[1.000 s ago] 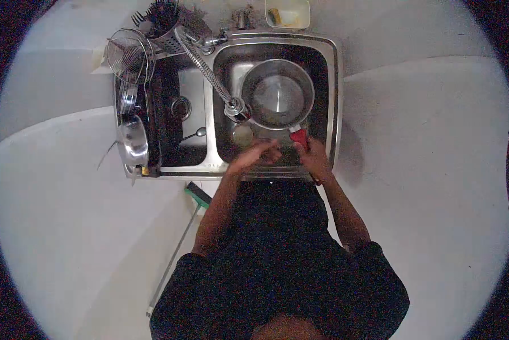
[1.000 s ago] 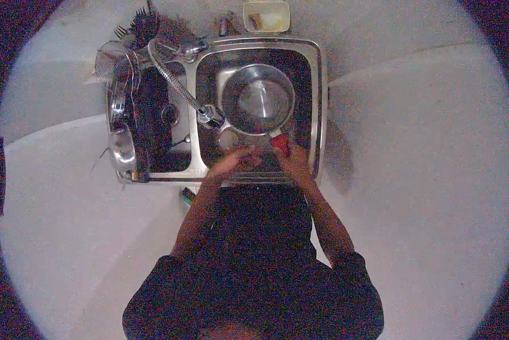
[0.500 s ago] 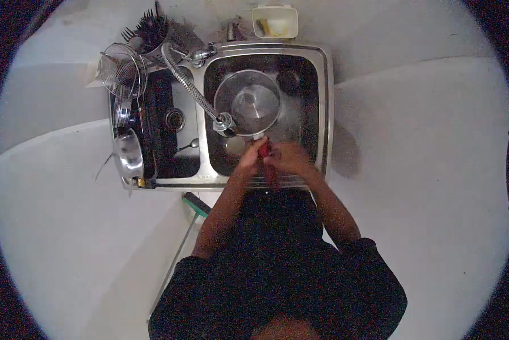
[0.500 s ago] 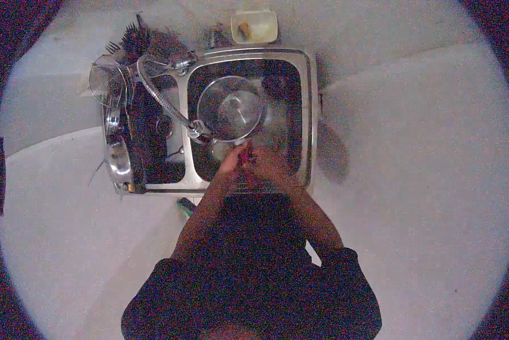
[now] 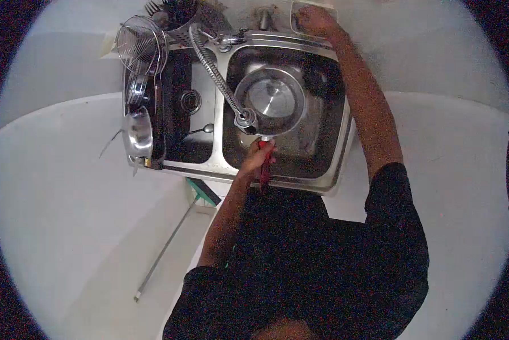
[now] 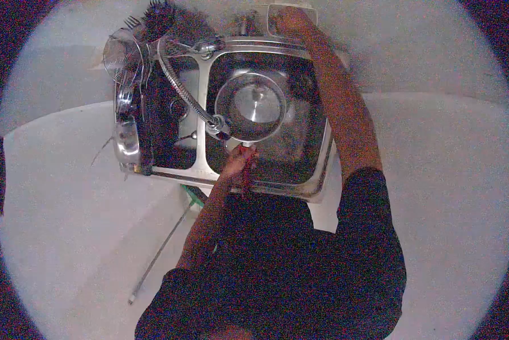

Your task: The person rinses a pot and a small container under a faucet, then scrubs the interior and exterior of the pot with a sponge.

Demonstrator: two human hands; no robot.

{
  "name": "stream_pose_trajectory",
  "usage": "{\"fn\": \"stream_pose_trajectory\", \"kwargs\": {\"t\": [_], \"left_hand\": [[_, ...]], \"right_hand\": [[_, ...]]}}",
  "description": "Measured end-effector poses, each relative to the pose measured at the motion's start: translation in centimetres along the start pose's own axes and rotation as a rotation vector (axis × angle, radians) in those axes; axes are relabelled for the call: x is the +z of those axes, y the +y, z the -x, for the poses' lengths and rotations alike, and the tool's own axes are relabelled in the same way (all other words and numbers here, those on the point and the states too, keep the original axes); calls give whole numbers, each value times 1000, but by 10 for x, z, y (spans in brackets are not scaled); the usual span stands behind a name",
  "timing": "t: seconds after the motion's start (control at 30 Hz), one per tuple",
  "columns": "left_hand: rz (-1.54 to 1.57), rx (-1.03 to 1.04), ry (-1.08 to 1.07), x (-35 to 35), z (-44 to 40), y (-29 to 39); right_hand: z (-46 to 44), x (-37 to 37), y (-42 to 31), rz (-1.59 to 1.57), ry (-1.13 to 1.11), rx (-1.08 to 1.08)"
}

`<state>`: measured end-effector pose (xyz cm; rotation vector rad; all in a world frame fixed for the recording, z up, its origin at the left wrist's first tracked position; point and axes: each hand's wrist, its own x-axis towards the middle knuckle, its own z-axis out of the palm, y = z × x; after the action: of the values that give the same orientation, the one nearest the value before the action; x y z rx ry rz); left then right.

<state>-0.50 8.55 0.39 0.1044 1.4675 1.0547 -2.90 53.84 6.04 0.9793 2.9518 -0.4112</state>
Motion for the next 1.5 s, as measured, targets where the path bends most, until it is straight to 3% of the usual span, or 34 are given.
{"fn": "stream_pose_trajectory", "kwargs": {"t": [0.1, 0.37, 0.5, 0.6, 0.73, 0.8, 0.9, 1.0, 1.1, 1.2, 1.3, 1.37, 1.43, 1.5], "left_hand": [[159, 47, -4, 3, 5, -5], [209, -132, -66, 1, 16, -19], [115, -102, -44, 11, 25, 0], [-81, 115, 125, 16, 17, -15], [9, 162, 104, 26, 25, -3], [-44, 196, 100, 26, 28, -2], [-153, 178, 116, 23, 28, -4], [-334, 364, 88, 20, 28, -3], [-218, 308, 38, 30, 30, 3], [-375, 447, 76, 39, 24, 2], [-362, 277, 80, 47, 44, 11], [-486, 378, 72, 51, 53, 19], [-549, 440, 63, 47, 57, 17], [-548, 463, 44, 42, 57, 13]], "right_hand": [[-12, 14, 0, -19, -158, 2], [-44, 43, 1, 82, -408, 40], [-36, 37, -3, 49, -368, 47], [-25, 27, -5, 4, -301, 61], [1, -6, -11, -128, -122, 69], [25, -36, -13, -271, 0, 86], [100, -105, -40, -745, 105, 200], [149, -83, -52, -663, 336, -23], [193, -46, -66, -1164, 268, -34], [222, -34, -91, -1970, -65, 251], [239, -39, -107, -1602, 108, 220], [233, -19, -98, -986, 391, -3], [236, -23, -107, -810, 508, -71], [242, -36, -112, -691, 367, 2]]}}
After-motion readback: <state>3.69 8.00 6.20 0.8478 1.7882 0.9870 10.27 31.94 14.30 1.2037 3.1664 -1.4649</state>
